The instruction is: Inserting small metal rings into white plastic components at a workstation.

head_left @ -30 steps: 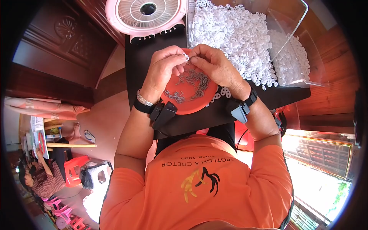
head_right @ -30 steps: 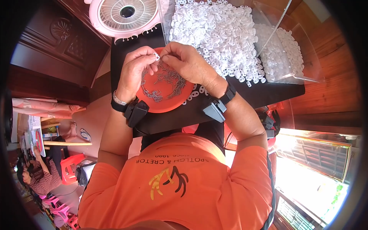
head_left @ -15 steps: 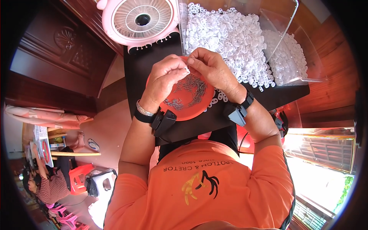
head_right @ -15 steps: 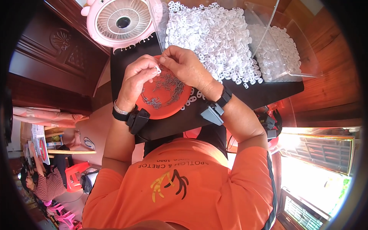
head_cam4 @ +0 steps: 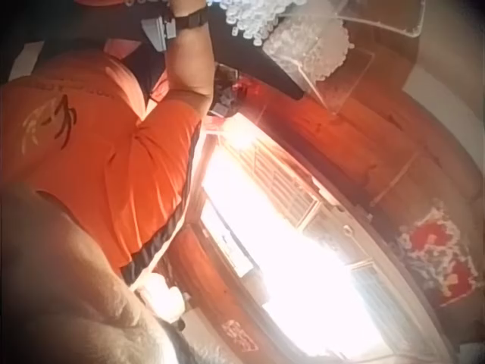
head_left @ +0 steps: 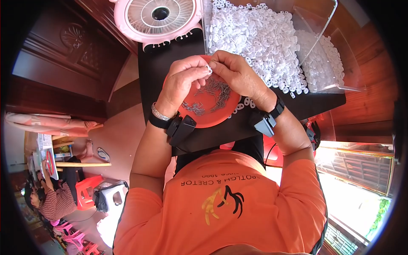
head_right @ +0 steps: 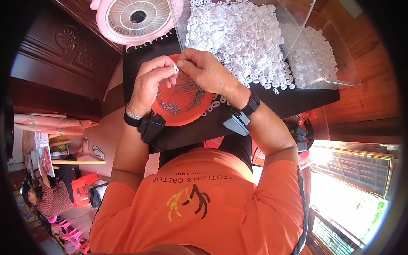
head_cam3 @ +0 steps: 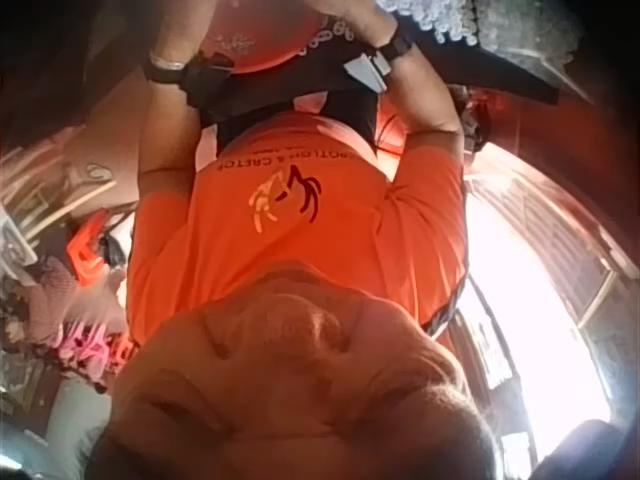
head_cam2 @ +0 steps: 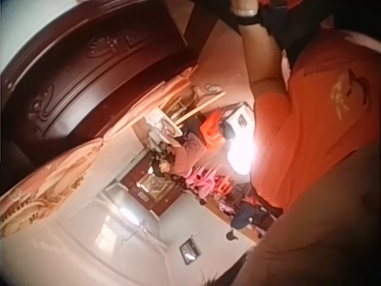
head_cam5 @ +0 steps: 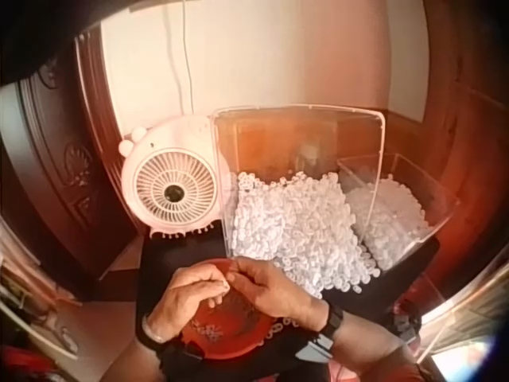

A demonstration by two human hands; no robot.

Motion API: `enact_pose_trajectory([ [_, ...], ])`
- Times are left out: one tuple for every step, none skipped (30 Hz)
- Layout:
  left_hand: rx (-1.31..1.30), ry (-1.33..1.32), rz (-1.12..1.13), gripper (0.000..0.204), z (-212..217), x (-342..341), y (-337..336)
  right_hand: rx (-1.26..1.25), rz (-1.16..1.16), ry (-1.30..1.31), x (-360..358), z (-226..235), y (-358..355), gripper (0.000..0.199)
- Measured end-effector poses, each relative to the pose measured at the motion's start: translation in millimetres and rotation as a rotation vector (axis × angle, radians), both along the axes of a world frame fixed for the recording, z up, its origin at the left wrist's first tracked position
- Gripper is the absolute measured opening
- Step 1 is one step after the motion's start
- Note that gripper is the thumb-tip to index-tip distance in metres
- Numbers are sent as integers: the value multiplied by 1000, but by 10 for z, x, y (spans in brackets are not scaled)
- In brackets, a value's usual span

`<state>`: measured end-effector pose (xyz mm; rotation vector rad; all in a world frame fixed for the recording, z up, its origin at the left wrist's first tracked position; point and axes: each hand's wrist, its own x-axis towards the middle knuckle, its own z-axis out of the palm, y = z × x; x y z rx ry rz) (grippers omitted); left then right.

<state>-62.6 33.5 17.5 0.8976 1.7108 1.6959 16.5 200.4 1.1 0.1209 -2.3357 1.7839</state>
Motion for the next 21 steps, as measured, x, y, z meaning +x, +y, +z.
enact_pose_trajectory([
  [21,-45,-19,18,4,-13,-14,0,2,-2,-2,-5,-4,20],
  [42,-90,-38,17,8,-21,-24,11,18,4,-3,-10,-7,18],
  [42,-92,-35,17,12,-24,-32,23,36,10,-6,-16,-13,17],
  [44,-113,-31,17,17,-26,-40,23,39,8,-4,-12,-17,17],
  [47,-134,-28,17,16,-29,-47,38,41,17,0,0,-20,16],
  [48,-135,-26,17,12,-33,-46,54,42,26,4,7,-17,15],
  [48,-169,-32,16,7,-38,-45,54,43,25,3,2,-14,15],
  [49,-203,-37,16,2,-41,-45,36,51,35,3,-6,-12,14],
  [49,-203,-36,16,-3,-43,-47,18,59,46,3,-9,-11,13],
  [53,-226,-42,16,-8,-44,-48,18,60,45,5,0,-7,13],
  [56,-248,-48,16,-10,-43,-48,40,55,16,9,16,0,12],
  [56,-248,-48,16,-5,-36,-42,62,50,-14,12,26,5,11],
  [74,-278,-20,17,3,-22,-33,62,49,-13,13,27,-1,11],
  [92,-309,9,18,8,-12,-29,49,36,9,18,27,-13,11],
  [92,-308,8,18,8,-14,-30,36,25,31,22,28,-23,11],
  [99,-294,11,18,6,-19,-36,36,24,32,33,55,-31,11],
  [106,-281,13,18,4,-25,-39,98,7,25,47,106,-39,11],
  [106,-281,13,18,4,-26,-40,159,-9,18,61,131,-44,12],
  [86,-227,-4,16,4,-30,-39,159,-9,17,63,124,-42,12],
  [66,-173,-22,15,4,-30,-39,165,-21,35,64,113,-38,12],
  [65,-174,-22,15,4,-19,-30,172,-34,52,62,103,-33,12],
])
